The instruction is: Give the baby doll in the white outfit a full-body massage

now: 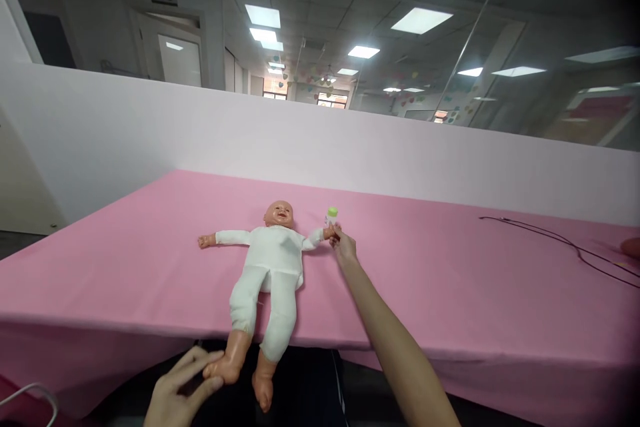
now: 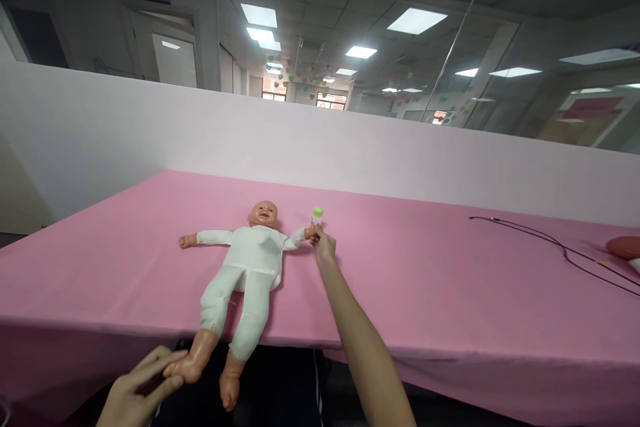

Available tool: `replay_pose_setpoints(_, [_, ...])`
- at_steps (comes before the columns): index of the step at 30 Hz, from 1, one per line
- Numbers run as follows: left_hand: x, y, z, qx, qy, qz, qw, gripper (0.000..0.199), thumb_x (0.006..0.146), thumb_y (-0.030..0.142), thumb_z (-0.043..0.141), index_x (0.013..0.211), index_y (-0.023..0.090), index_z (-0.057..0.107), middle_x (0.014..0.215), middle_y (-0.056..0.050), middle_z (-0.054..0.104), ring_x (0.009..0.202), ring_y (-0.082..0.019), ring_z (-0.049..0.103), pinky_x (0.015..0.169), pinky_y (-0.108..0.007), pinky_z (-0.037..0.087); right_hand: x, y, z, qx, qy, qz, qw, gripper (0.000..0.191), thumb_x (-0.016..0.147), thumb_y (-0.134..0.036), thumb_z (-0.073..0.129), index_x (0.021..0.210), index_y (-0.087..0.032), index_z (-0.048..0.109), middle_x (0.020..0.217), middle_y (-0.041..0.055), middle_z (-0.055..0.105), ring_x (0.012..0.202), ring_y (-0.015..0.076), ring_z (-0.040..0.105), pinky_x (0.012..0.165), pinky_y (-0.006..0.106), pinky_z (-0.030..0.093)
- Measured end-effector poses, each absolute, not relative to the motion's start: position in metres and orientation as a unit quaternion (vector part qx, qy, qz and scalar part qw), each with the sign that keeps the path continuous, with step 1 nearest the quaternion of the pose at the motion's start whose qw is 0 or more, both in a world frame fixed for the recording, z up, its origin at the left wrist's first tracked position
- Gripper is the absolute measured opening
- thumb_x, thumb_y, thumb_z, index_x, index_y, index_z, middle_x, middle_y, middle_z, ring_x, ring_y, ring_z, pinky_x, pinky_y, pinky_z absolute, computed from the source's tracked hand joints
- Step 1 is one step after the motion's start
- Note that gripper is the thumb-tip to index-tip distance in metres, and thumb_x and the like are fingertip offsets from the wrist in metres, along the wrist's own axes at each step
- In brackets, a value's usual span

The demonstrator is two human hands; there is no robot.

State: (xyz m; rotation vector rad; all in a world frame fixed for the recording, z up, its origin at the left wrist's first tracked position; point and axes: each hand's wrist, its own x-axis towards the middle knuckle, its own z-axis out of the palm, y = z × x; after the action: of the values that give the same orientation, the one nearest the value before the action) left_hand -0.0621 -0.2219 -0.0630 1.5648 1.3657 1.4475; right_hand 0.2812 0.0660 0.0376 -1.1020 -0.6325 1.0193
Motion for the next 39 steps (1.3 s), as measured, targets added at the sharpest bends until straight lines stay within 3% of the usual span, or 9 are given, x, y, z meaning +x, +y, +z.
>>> replay_pose_setpoints(5, [-0.043, -0.13, -0.007, 0.555, 0.508, 0.596, 0.28, 0.04, 0.08, 0.056, 0.083, 0.101, 0.022, 0.087, 0.096, -0.008, 0.079, 0.093, -0.027, 0.072, 0.083, -0.034, 0.058, 0.226, 0.027, 0.056, -0.401, -0.555, 0.463, 0.562, 0.035, 0.075, -0.049, 0.086, 0.067, -0.016, 0.077, 0.054, 0.0016, 0.063, 0.05, 0.0131, 0.053, 0.051, 0.027, 0.042])
replay_pose_setpoints(9, [-0.027, -0.075, 0.02, 0.486, 0.483, 0.612, 0.394, 0.055, 0.075, 0.058, 0.086, 0.107, 0.014, 0.084, 0.113, -0.015, 0.08, 0.111, -0.034, 0.071, 0.099, -0.042, 0.055, 0.197, 0.005, 0.036, -0.403, -0.639, 0.447, 0.479, 0.043, 0.078, -0.056, 0.08, 0.061, -0.017, 0.075, 0.056, 0.0015, 0.065, 0.052, 0.0134, 0.053, 0.052, 0.027, 0.039])
replay_pose_setpoints(17, [-0.044, -0.183, -0.034, 0.552, 0.51, 0.543, 0.375, 0.041, 0.079, 0.058, 0.082, 0.094, 0.021, 0.088, 0.089, -0.009, 0.077, 0.087, -0.028, 0.072, 0.077, -0.032, 0.058, 0.268, 0.066, 0.036, -0.51, -0.346, 0.417, 0.668, 0.038, 0.064, -0.047, 0.092, 0.061, -0.018, 0.068, 0.054, -0.0025, 0.06, 0.05, 0.0107, 0.048, 0.052, 0.026, 0.041])
replay_pose_setpoints(21, [-0.048, -0.218, -0.055, 0.588, 0.493, 0.506, 0.394, 0.037, 0.076, 0.056, 0.084, 0.091, 0.022, 0.089, 0.076, -0.007, 0.071, 0.07, -0.023, 0.069, 0.066, -0.03, 0.057, 0.288, 0.074, 0.029, -0.546, -0.281, 0.411, 0.674, 0.036, 0.064, -0.041, 0.092, 0.058, -0.018, 0.065, 0.05, -0.002, 0.056, 0.048, 0.0109, 0.046, 0.047, 0.026, 0.036])
replay_pose_setpoints(24, [-0.05, -0.192, -0.038, 0.576, 0.496, 0.536, 0.366, 0.037, 0.076, 0.055, 0.085, 0.092, 0.022, 0.089, 0.078, -0.007, 0.071, 0.074, -0.023, 0.068, 0.069, -0.029, 0.056, 0.275, 0.059, 0.037, -0.478, -0.342, 0.443, 0.677, 0.033, 0.064, -0.044, 0.091, 0.067, -0.017, 0.072, 0.051, -0.0028, 0.056, 0.049, 0.0106, 0.044, 0.049, 0.026, 0.038])
replay_pose_setpoints(27, [-0.049, -0.137, -0.005, 0.54, 0.507, 0.587, 0.326, 0.04, 0.078, 0.055, 0.085, 0.101, 0.021, 0.087, 0.095, -0.008, 0.077, 0.093, -0.027, 0.07, 0.083, -0.031, 0.055, 0.245, 0.03, 0.047, -0.418, -0.518, 0.457, 0.59, 0.039, 0.073, -0.053, 0.085, 0.07, -0.016, 0.076, 0.055, 0.0001, 0.06, 0.052, 0.0126, 0.049, 0.052, 0.027, 0.04])
replay_pose_setpoints(32, [-0.037, -0.074, 0.021, 0.487, 0.462, 0.606, 0.426, 0.057, 0.08, 0.058, 0.082, 0.116, 0.013, 0.082, 0.121, -0.016, 0.077, 0.118, -0.035, 0.067, 0.102, -0.041, 0.052, 0.206, -0.002, 0.039, -0.383, -0.71, 0.383, 0.45, 0.041, 0.082, -0.055, 0.078, 0.066, -0.017, 0.078, 0.07, 0.0038, 0.07, 0.06, 0.0144, 0.057, 0.058, 0.027, 0.044])
replay_pose_setpoints(36, [-0.052, -0.113, 0.0, 0.534, 0.486, 0.573, 0.388, 0.049, 0.076, 0.058, 0.084, 0.102, 0.017, 0.086, 0.106, -0.013, 0.079, 0.104, -0.033, 0.069, 0.091, -0.037, 0.056, 0.231, 0.029, 0.039, -0.416, -0.63, 0.401, 0.519, 0.043, 0.079, -0.059, 0.078, 0.071, -0.016, 0.078, 0.06, 0.0019, 0.066, 0.054, 0.0145, 0.055, 0.055, 0.028, 0.046])
replay_pose_setpoints(39, [-0.074, -0.171, -0.034, 0.587, 0.514, 0.505, 0.37, 0.041, 0.072, 0.059, 0.086, 0.087, 0.021, 0.088, 0.077, -0.007, 0.07, 0.074, -0.024, 0.065, 0.069, -0.031, 0.055, 0.266, 0.062, 0.038, -0.48, -0.476, 0.406, 0.614, 0.038, 0.069, -0.052, 0.086, 0.071, -0.016, 0.076, 0.055, -0.0012, 0.062, 0.051, 0.0127, 0.052, 0.053, 0.027, 0.047])
